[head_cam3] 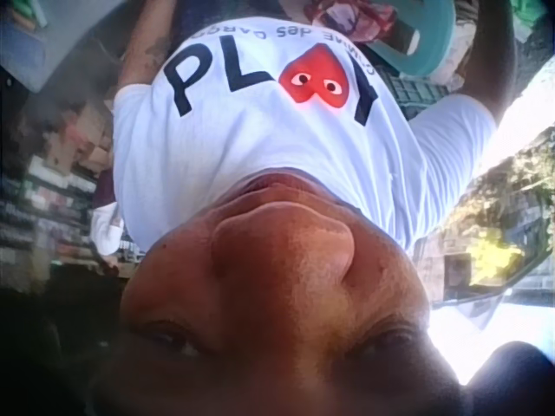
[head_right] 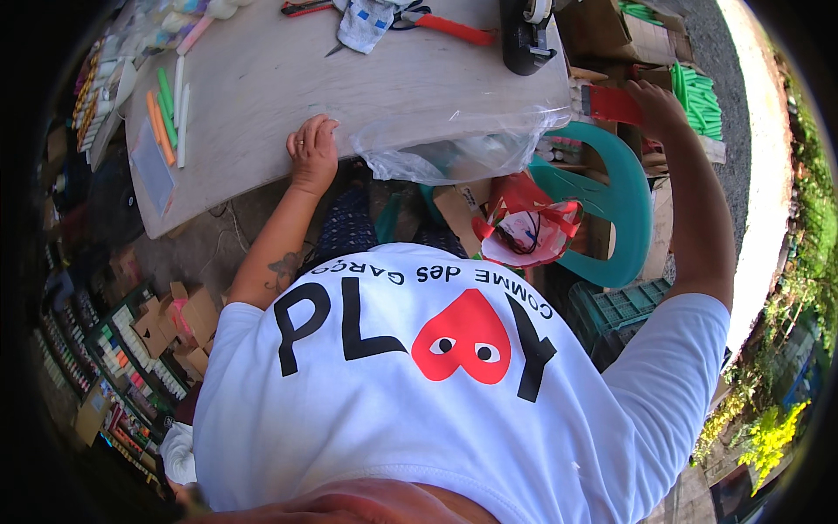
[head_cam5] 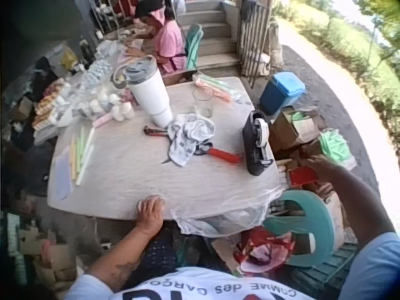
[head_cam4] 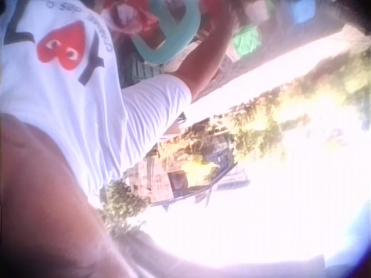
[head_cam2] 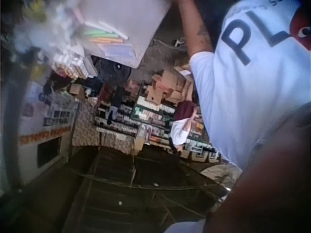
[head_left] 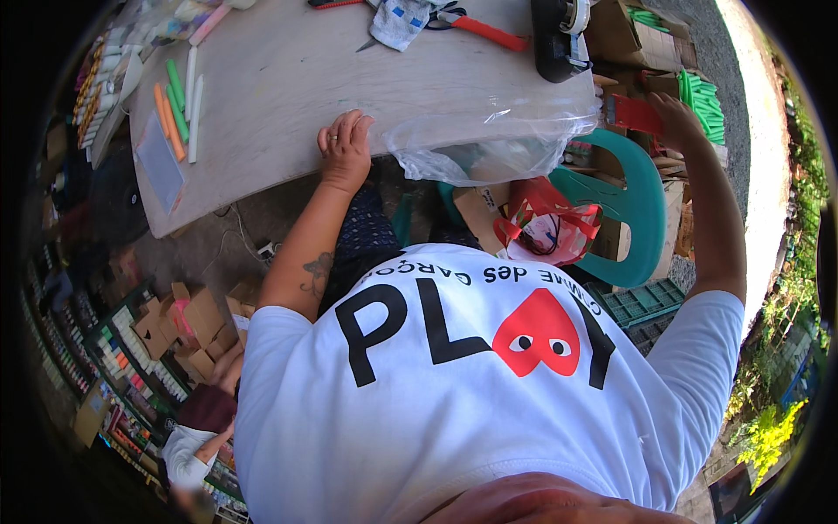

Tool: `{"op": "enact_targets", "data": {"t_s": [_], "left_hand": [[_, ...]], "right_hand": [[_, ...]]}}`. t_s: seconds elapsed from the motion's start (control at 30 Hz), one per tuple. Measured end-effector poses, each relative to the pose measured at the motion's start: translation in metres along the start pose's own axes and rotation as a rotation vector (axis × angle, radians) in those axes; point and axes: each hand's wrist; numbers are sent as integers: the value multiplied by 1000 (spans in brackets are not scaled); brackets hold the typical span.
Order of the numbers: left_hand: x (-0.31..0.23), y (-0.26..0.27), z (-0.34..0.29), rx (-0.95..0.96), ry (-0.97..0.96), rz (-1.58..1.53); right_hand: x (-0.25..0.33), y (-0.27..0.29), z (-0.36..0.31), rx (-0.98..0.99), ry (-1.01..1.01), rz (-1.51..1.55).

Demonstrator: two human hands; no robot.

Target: The person wraps a plastic bag with clear packing tape using a tape dispenser and scissors. They smooth the tape, cut it, and place the wrapped item on the table among other craft supplies.

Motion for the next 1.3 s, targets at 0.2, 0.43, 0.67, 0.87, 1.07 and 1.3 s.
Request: {"op": "enact_targets", "data": {"t_s": [0.2,0.43,0.67,0.87,1.07,1.3], "left_hand": [[5,-14,21,233,-410,-166],[3,-7,26,333,-467,-163],[-4,-11,51,446,-632,-244],[-57,-32,75,387,-668,-256],[-95,-52,94,348,-627,-268],[-118,-65,106,302,-599,-321]], "right_hand": [[3,1,-1,-17,-12,-16],[3,9,2,74,-62,-50],[1,13,2,81,-89,-46],[8,15,-5,99,-126,-57],[10,16,-3,81,-137,-26],[6,12,1,82,-113,-63]]}}
Point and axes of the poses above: each hand's wrist, its own z-axis towards the middle knuckle, its own y-axis out of the back of the hand, x = y × z, and after that the axes turned 10 degrees about -x, right-handed
